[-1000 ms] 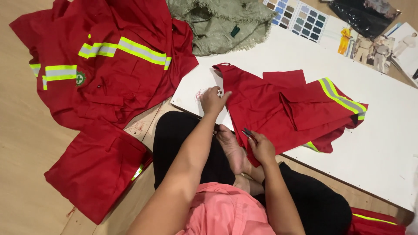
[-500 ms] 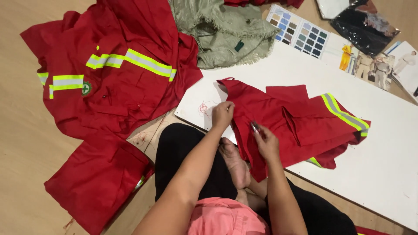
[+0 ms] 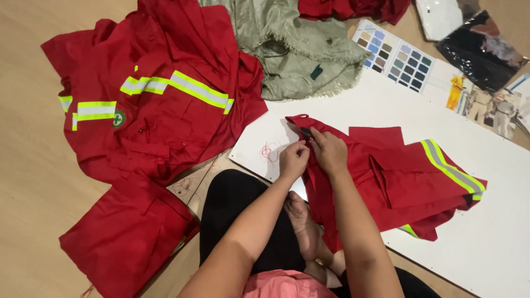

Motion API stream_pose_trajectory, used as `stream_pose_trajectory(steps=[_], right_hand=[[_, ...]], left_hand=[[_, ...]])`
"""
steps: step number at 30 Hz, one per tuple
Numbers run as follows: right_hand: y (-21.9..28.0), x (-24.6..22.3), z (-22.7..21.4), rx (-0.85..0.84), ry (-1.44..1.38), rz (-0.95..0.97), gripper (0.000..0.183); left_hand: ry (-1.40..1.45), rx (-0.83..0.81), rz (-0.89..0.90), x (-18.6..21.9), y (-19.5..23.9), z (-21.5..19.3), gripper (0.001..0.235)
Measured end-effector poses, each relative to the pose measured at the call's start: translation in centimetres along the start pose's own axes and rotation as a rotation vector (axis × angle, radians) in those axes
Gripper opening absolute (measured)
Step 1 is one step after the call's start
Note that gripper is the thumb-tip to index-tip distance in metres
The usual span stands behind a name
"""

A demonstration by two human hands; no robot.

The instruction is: Trimming loose threads from red workwear garments using a small hand tool while sitting on the floor.

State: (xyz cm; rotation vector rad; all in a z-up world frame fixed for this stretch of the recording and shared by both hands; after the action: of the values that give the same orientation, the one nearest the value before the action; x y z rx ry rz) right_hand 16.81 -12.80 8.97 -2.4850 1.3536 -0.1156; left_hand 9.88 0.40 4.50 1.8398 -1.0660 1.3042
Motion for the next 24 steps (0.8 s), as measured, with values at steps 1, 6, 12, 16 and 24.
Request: stream_pose_trajectory(steps=[1, 6, 12, 16, 24], right_hand=[[-0.2, 0.1, 0.0, 0.009, -0.008, 0.01, 0.04], [-0.5, 0.0, 0.2, 0.037, -0.073, 0.023, 0.039], [1.0, -0.1, 0.7, -0.005, -0.076, 0.11, 0.031], [5.0, 0.5, -0.8, 0.036, -0.389, 0.27, 0.038], [15.9, -1.0, 0.2, -0.019, -0.602, 0.351, 0.036]], left_hand=[[0.002, 0.005, 0.001, 0.4, 0.1, -0.2, 0.011], [-0.022, 0.019, -0.042, -1.3, -0.6, 0.4, 0.017], [-0.068, -0.015, -0.104, -0.4, 0.2, -0.2, 0.022], [0.174, -0.151, -0.275, -0.5, 0.4, -0.5, 0.019], [-0.156, -0.162, -0.251, -6.5, -0.4, 1.2, 0.025]])
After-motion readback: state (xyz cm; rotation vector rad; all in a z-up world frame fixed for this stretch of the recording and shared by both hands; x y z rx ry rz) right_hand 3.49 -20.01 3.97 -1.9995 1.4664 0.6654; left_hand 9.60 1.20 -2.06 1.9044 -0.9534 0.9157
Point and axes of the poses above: each hand's wrist, its own y-axis away from the middle knuckle, its own z-axis out of the palm, x = y × z, the point moved 8 cm from there along -y, towards the middle knuckle, and after that the axes turned 3 degrees about -z, right-handed, at the moved point
